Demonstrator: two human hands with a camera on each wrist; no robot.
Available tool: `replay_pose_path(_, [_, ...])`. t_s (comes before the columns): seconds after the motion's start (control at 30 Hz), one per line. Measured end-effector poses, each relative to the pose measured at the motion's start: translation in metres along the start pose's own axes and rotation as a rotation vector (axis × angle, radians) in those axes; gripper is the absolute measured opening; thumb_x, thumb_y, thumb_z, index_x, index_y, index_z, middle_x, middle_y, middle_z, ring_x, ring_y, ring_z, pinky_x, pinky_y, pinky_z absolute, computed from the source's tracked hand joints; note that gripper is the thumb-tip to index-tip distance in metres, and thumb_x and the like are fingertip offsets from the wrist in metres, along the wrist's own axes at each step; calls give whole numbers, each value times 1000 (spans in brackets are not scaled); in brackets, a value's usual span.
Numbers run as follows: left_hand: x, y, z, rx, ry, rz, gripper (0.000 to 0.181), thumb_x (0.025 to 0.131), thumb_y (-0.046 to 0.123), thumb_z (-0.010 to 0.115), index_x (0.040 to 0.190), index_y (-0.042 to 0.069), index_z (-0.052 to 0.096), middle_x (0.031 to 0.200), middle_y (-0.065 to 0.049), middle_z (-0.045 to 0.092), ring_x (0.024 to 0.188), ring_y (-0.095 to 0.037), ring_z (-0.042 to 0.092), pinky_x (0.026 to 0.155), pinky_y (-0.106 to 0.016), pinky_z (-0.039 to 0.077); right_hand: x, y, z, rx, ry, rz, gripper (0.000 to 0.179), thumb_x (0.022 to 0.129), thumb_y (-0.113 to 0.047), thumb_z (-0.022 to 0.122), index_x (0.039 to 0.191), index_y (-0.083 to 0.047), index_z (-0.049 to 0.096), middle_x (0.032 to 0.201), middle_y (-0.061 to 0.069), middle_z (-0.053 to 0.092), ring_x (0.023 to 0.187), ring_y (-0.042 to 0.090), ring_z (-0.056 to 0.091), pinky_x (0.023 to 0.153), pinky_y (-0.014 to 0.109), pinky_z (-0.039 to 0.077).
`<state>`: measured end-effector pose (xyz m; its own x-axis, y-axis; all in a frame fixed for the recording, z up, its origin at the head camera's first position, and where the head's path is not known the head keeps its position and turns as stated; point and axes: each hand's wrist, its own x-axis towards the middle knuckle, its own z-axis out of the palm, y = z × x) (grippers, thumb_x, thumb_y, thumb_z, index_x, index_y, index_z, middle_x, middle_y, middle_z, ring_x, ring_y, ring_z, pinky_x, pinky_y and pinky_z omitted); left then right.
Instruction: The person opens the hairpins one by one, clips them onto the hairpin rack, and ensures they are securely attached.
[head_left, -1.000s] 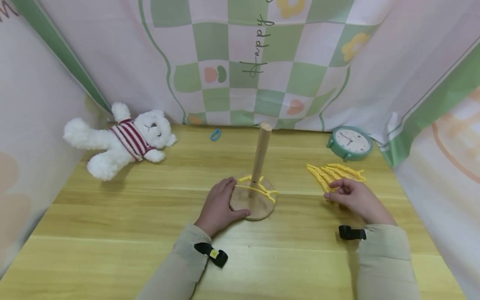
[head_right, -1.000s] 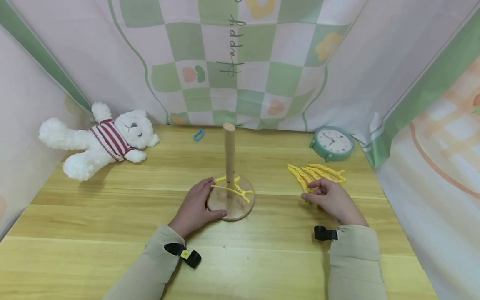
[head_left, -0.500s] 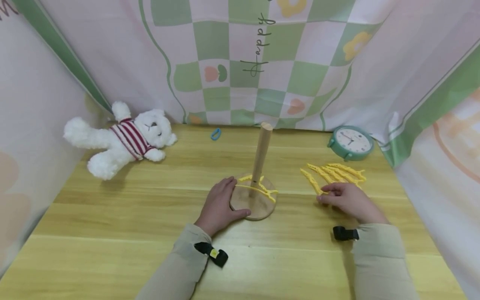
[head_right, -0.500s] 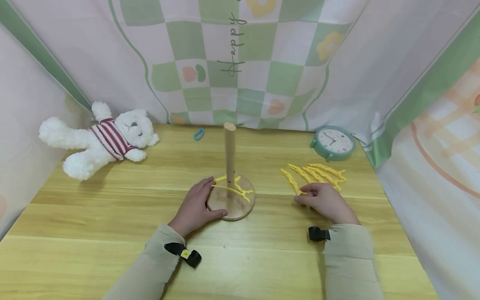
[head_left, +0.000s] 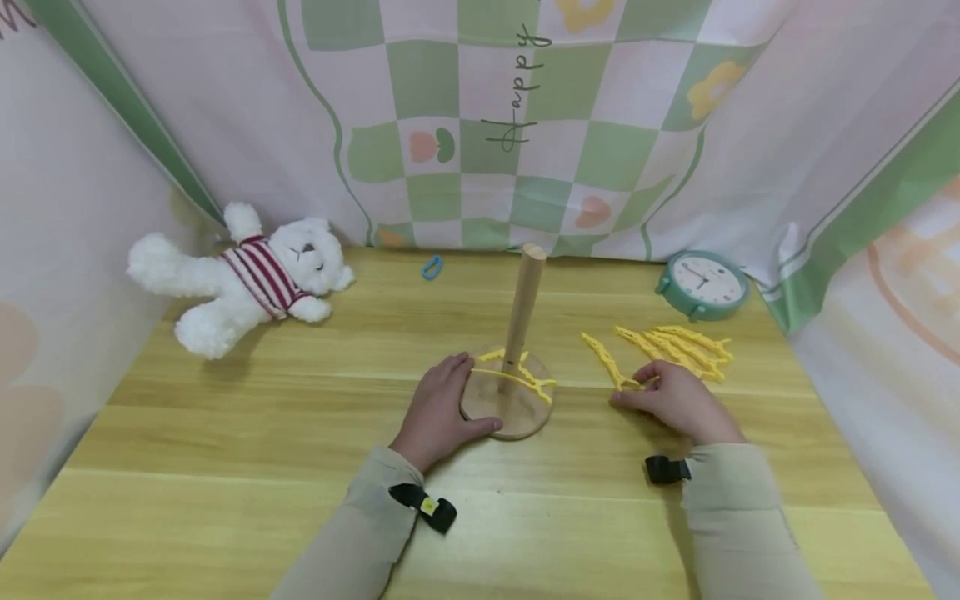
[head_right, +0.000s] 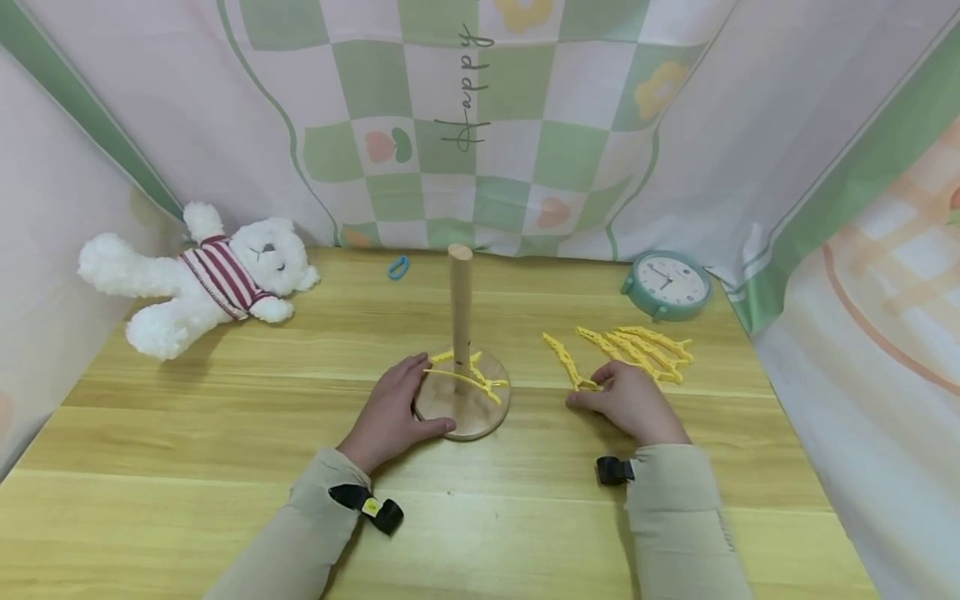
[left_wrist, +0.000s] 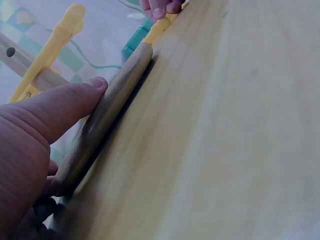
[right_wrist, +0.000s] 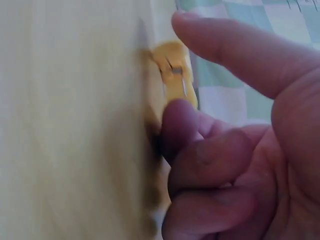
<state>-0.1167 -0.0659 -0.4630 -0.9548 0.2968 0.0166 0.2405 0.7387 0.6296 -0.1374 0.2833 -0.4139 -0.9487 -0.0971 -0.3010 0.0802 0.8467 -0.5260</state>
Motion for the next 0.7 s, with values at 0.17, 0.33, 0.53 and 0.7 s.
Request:
replay_pose_path(0.17, [0,1,-1,-1,0,1,100,80,56,79,154,4,37,162,-9,32,149,-29,26,123,-46,20,2,-4,5,-22,29,32,67,81,-55,78,112,2,60,100,15,67,87,27,61,74,41,50])
replay_pose_path(0.33, [-1,2,-2,-2,1,2,100,80,56,79,154,4,37,161,-10,32,149,-29,26,123,-46,20,1,-7,3,-20,51,24,60,82,-45,79,112,4,62,100,16,67,88,28,62,75,43,51])
replay_pose_path(0.53, [-1,2,-2,-6,3,7,100,79,56,79,154,4,38,161,-10,33,149,-30,27,123,-46,20,-4,-10,-2,91,254,-94,40,89,-27,76,116,1,66,100,13,65,86,24,60,71,31,49])
replay_pose_path(0.7, [-1,2,-1,-12,4,5,100,79,56,80,154,4,38,161,-10,33,149,-30,27,122,-47,20,-7,-14,-3,143,366,-225,38,90,-28,77,119,-5,71,107,13,69,90,23,64,70,19,50])
